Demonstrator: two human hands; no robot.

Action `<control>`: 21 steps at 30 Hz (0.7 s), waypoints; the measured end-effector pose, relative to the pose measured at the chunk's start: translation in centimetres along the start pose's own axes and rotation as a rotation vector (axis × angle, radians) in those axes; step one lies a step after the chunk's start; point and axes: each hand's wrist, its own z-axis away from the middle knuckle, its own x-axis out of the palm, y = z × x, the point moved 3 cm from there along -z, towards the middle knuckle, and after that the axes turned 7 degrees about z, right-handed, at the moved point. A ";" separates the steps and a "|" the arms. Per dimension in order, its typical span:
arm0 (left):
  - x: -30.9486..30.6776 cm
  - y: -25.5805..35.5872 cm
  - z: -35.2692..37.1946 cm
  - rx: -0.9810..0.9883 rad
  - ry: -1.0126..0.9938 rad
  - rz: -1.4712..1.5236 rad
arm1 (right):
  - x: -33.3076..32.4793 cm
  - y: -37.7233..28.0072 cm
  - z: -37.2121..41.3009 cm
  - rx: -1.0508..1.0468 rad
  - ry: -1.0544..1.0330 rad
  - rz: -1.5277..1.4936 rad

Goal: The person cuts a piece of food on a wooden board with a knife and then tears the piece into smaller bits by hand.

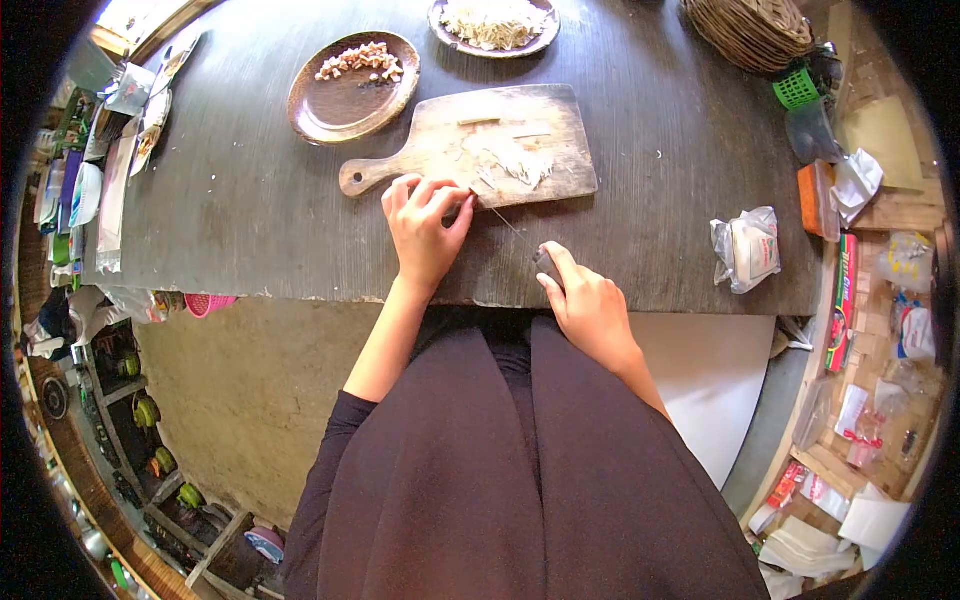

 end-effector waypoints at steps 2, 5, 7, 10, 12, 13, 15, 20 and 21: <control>0.0 0.0 0.0 -0.008 -0.006 0.002 | 0.0 0.0 0.0 0.002 -0.002 0.000; -0.1 0.0 0.0 -0.010 -0.010 0.001 | 0.5 -0.1 0.0 0.012 0.001 0.008; -0.1 0.0 0.0 -0.003 -0.002 -0.002 | 1.0 -0.1 -0.1 0.017 0.004 0.015; -0.1 0.0 0.0 0.004 0.004 0.000 | 1.4 -0.3 -0.6 0.008 0.041 0.015; 0.0 0.1 0.1 0.007 0.003 0.008 | 1.3 -0.5 -1.0 -0.005 0.038 0.001; 0.0 0.1 0.1 0.004 0.000 0.003 | 1.2 -0.5 -1.1 -0.003 0.040 0.001; -0.1 0.1 0.0 0.002 0.000 -0.007 | 0.7 -0.8 -1.2 -0.001 0.030 0.011; -0.3 0.4 -0.1 -0.003 0.002 0.004 | -0.3 -0.2 -1.2 0.034 0.014 0.053; -0.2 0.4 -0.1 -0.004 0.004 0.005 | -0.3 0.0 -1.2 0.049 0.026 0.056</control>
